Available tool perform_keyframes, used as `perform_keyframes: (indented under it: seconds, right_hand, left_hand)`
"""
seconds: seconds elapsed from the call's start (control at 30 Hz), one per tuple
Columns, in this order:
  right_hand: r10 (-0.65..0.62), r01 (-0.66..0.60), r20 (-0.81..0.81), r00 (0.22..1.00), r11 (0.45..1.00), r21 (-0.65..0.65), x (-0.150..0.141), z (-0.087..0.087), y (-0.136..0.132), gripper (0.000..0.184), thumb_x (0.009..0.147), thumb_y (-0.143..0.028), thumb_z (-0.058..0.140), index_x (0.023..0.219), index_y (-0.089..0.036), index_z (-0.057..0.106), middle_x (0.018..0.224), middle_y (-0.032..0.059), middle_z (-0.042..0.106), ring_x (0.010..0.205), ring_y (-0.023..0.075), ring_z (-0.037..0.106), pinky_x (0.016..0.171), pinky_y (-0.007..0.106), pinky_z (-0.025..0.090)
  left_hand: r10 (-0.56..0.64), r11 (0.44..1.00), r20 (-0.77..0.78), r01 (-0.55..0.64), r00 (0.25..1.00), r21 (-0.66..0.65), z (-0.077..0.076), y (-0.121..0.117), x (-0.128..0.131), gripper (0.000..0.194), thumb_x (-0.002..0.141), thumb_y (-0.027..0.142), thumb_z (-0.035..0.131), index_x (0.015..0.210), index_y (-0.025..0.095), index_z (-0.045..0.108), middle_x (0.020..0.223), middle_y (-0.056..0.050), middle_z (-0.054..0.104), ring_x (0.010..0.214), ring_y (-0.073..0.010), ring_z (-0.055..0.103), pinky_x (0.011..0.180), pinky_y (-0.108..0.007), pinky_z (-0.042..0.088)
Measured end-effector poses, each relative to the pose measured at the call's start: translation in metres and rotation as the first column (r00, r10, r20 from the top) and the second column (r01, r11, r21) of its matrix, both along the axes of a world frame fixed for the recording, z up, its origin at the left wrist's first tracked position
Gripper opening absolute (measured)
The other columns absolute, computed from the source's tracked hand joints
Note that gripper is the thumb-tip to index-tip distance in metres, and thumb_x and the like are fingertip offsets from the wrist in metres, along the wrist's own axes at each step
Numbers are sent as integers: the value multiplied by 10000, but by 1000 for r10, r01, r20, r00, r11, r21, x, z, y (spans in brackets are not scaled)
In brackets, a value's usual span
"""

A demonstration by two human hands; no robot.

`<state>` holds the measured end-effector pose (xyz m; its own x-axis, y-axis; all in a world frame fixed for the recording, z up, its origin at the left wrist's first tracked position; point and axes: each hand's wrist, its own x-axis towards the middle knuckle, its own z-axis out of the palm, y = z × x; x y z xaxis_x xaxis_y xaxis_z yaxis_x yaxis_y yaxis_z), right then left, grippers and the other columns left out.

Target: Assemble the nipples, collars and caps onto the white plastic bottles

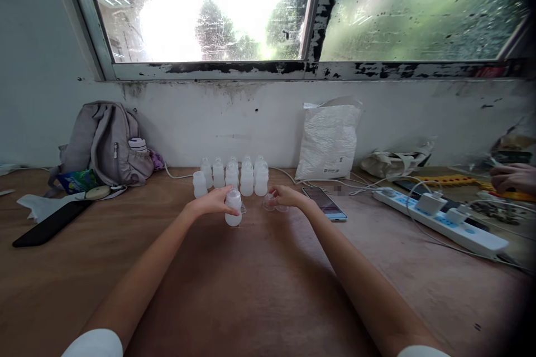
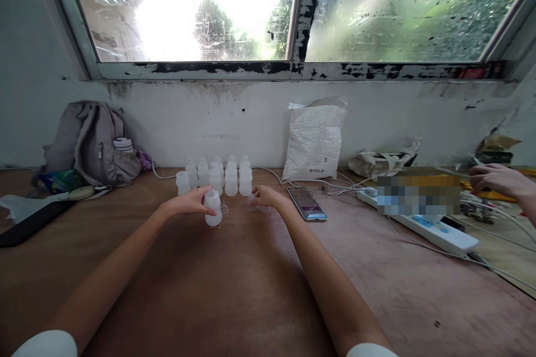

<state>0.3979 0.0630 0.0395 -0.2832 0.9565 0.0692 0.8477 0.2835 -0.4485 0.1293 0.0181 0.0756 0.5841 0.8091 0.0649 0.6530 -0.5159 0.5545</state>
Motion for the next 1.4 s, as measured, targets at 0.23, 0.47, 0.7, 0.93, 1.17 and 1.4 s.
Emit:
perform_keyframes:
  seconds: [0.23,0.47,0.7,0.93,1.17,1.4]
  right_hand:
    - [98,-52,-168,981,964,261,-25,41,-25,237,758,-359,518,881,-165,578,861,53,626,800,157,576,710,257,431]
    - [338,-241,-303,891,918,316,-68,66,-67,354,677,-430,606,924,-182,552,694,9,611,547,109,539,527,225,408]
    - [275,-93,-349,896,884,458,-81,67,-73,241,687,-384,606,833,-199,554,597,-23,560,484,89,490,517,221,392]
    - [315,-86,-655,687,930,358,-70,77,-80,324,713,-480,539,843,-186,501,579,-40,487,410,83,471,408,210,361]
    - [152,86,-558,816,922,377,-72,77,-80,368,663,-536,564,752,-180,531,532,-43,435,494,89,429,459,200,320]
    - [123,88,-796,593,972,216,-80,77,-83,408,687,-575,503,605,-179,445,453,-60,330,380,63,310,359,196,230]
  left_hand:
    - [74,972,109,-96,991,216,3,-2,7,387,566,460,645,825,196,534,748,5,549,709,-181,531,602,-257,394]
    - [159,881,96,-185,983,435,6,-6,14,410,595,427,640,936,218,550,823,-22,488,786,-198,518,675,-289,421]
    - [264,710,138,-289,955,642,10,-17,23,400,627,424,631,961,223,537,897,-57,531,901,-251,498,792,-384,383]
    - [213,769,225,-305,951,562,13,-21,25,490,660,453,597,1056,216,433,907,-41,591,788,-221,575,631,-304,439]
    - [238,709,101,-244,966,662,11,-36,35,336,694,339,570,982,191,481,917,-70,602,881,-254,564,651,-307,443]
    - [271,747,161,-313,949,586,18,-50,46,311,679,330,575,939,191,477,851,-54,608,752,-223,590,558,-282,435]
